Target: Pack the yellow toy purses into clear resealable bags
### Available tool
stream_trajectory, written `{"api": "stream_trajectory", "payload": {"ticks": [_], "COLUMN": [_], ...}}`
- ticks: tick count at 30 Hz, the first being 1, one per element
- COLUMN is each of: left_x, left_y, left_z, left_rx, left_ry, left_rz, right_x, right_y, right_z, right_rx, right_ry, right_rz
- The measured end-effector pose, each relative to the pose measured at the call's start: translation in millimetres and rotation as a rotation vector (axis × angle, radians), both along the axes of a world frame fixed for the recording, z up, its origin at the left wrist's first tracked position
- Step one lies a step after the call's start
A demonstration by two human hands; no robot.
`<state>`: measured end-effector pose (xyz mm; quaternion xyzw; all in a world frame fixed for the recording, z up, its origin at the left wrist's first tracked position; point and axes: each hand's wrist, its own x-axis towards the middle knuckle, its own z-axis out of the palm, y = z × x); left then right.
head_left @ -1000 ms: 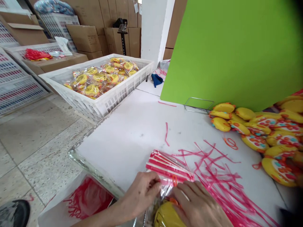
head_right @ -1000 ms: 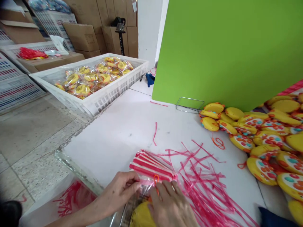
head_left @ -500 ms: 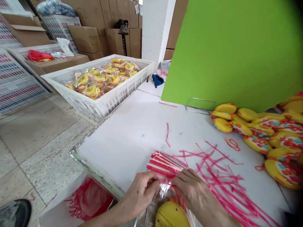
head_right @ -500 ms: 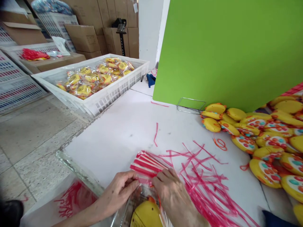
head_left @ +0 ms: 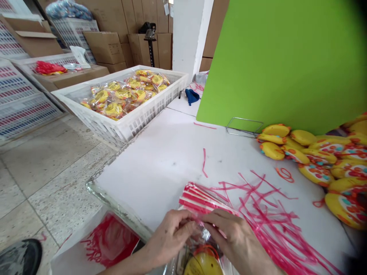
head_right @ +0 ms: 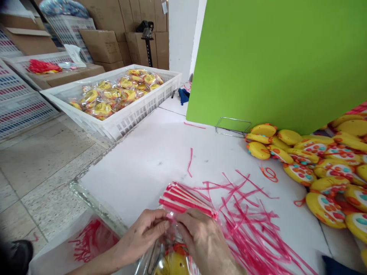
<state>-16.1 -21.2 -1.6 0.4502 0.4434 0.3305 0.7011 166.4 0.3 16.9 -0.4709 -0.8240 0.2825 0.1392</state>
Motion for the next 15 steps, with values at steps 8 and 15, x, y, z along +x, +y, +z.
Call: {"api": "stream_trajectory", "payload": {"ticks": [8, 15], "left_x": [10, 6], "left_y": [3, 0], "left_z": [6.6, 4.1], "left_rx": [0.207, 0.324], "left_ry": [0.237, 0.441], "left_rz": [-0.037, -0.094], "right_x": [-23, 18], "right_y": [-9, -3], "right_z": [9.7, -9.2], "right_rx": [0.195, 0.179], "right_ry": [-0.139, -0.092], "right_rz": [-0.007, -0.302]}}
